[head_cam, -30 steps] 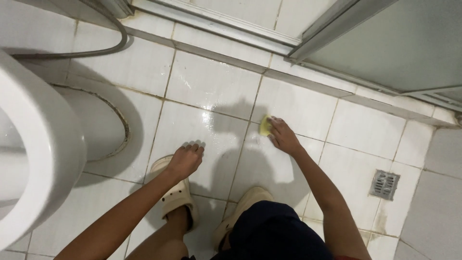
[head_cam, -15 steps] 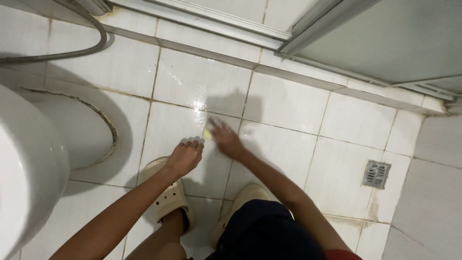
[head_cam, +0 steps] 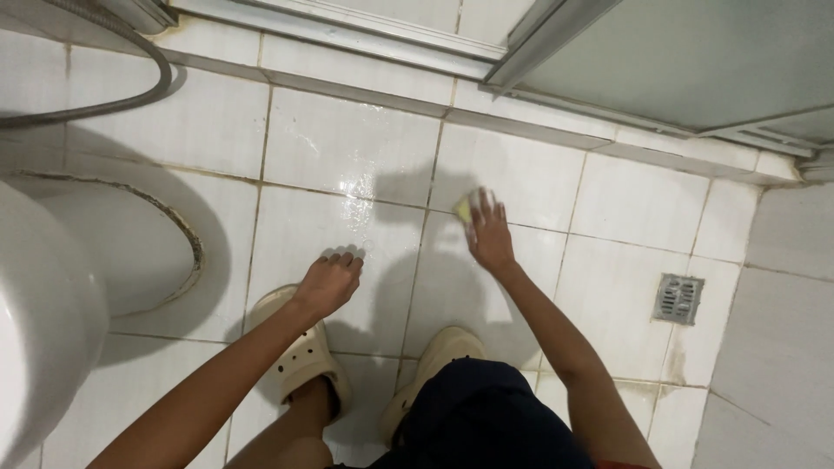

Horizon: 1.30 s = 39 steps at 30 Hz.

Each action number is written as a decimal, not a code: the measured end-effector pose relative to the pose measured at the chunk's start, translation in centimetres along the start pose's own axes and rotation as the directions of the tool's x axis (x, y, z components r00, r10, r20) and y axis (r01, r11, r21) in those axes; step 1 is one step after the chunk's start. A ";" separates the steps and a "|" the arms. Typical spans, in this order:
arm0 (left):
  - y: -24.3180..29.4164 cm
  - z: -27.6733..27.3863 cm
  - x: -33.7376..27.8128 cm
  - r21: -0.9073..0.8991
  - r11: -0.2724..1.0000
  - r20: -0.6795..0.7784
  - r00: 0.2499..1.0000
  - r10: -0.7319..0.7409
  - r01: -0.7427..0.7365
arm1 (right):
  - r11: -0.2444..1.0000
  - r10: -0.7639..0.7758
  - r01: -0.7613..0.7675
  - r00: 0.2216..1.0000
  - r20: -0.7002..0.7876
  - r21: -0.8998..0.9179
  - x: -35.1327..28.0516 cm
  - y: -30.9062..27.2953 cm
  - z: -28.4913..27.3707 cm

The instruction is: The person scrubs the white tiled bathroom floor using a yellow sponge held in their right hand. They move around the room, cleaning the grout lines and tiles near a floor drain, a toilet, and a glass shower door.

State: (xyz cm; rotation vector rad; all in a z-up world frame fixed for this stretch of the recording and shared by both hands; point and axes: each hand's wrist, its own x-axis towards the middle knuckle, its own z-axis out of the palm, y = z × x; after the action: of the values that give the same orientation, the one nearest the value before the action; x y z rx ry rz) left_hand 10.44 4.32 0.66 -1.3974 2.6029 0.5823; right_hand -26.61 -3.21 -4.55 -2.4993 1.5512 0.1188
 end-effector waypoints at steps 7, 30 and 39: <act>0.3 0.8 -0.4 -0.038 0.999 0.063 0.998 0.006 -0.004 | 0.992 0.116 -0.116 0.993 0.019 -0.041 8.0 -8.7 -1.5; -0.2 1.5 -0.8 -0.044 0.999 0.106 0.994 0.030 -0.026 | 0.972 0.045 0.071 0.881 -0.471 0.225 8.7 5.8 3.1; -0.3 2.1 -2.0 -0.018 1.000 0.070 0.997 0.025 -0.024 | 0.703 0.077 0.079 0.980 -0.186 0.707 13.3 -11.3 0.7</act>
State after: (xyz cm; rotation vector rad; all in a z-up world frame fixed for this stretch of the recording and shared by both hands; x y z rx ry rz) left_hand 11.71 6.52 -0.77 -1.3274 2.5694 0.6466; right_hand -10.53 -9.92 -6.11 -1.9081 1.3017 -0.6458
